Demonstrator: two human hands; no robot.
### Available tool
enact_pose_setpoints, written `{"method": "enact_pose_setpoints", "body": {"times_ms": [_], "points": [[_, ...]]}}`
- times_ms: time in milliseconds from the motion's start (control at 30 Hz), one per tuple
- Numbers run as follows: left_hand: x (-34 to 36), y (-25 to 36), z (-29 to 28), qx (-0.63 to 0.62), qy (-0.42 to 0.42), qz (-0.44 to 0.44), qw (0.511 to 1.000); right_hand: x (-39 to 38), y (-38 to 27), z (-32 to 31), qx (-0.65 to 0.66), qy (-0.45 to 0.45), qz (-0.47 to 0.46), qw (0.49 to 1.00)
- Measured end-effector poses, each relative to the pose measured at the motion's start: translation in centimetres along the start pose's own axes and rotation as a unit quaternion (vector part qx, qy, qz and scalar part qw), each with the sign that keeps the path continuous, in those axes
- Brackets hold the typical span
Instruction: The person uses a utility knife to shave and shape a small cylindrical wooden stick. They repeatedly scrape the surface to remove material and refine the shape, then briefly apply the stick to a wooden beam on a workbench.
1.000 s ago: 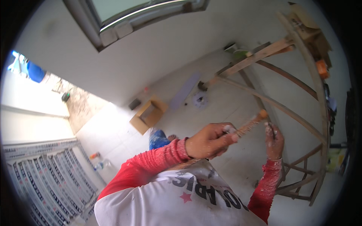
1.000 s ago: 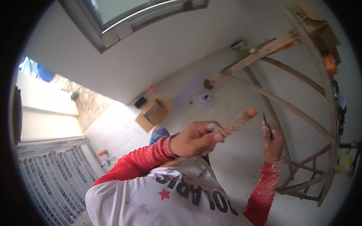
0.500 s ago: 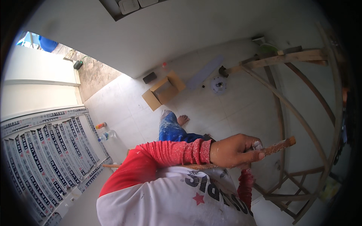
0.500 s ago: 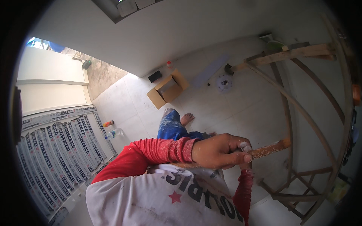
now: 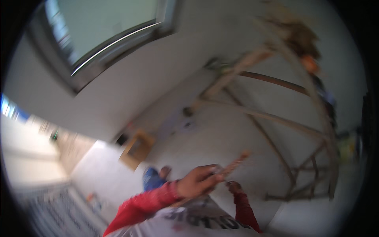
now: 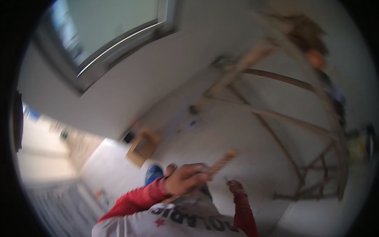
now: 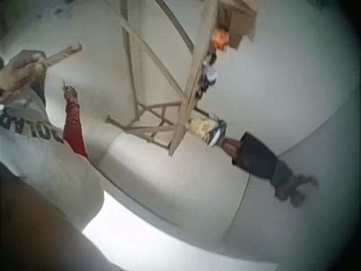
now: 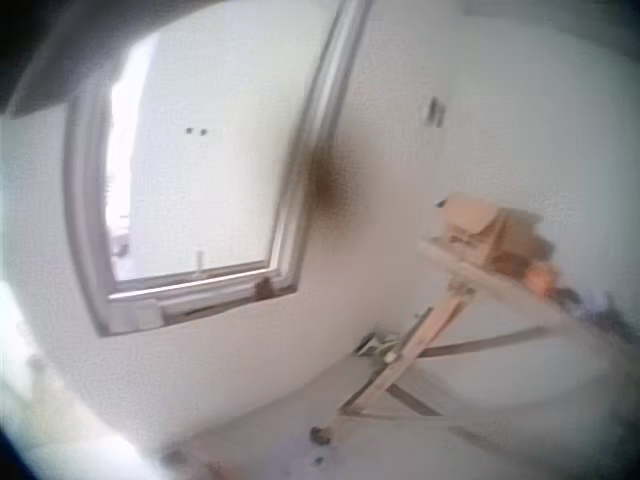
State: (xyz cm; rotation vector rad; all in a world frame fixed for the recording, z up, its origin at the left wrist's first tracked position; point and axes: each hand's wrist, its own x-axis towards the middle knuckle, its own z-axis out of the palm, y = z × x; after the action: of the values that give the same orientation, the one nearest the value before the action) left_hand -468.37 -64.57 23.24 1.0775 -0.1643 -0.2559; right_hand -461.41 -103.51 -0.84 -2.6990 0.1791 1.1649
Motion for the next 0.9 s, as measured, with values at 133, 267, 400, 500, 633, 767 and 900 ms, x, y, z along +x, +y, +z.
{"method": "enact_pose_setpoints", "body": {"times_ms": [133, 267, 400, 500, 633, 767, 900], "points": [[0.9, -0.1, -1.0, -0.001, 0.077, -0.005, 0.997, 2.6, -0.4, 0.5, 0.016, -0.042, -0.007, 0.999], [1.2, -2.8, -2.6, -0.015, 0.081, 0.043, 0.996, 4.6, 0.1, 1.6, -0.040, -0.014, -0.073, 0.996], [3.4, -6.0, -2.4, -0.016, 0.069, 0.041, 0.997, 4.9, 3.8, 4.3, -0.011, 0.004, -0.044, 0.999], [3.1, -4.8, -1.8, 0.019, 0.105, 0.031, 0.994, 7.3, 2.2, 2.9, -0.021, 0.023, -0.071, 0.997], [2.6, -0.2, 1.3, 0.009, 0.042, -0.043, 0.998, 5.9, 5.6, 7.7, -0.165, -0.019, -0.191, 0.967], [2.4, -1.5, 2.3, -0.022, 0.014, -0.045, 0.999, 3.2, -1.7, 2.6, 0.050, 0.054, -0.133, 0.988], [1.0, -0.7, 2.7, -0.082, 0.029, 0.002, 0.996, 5.8, -9.5, -2.4, -0.030, -0.010, -0.258, 0.966]]}}
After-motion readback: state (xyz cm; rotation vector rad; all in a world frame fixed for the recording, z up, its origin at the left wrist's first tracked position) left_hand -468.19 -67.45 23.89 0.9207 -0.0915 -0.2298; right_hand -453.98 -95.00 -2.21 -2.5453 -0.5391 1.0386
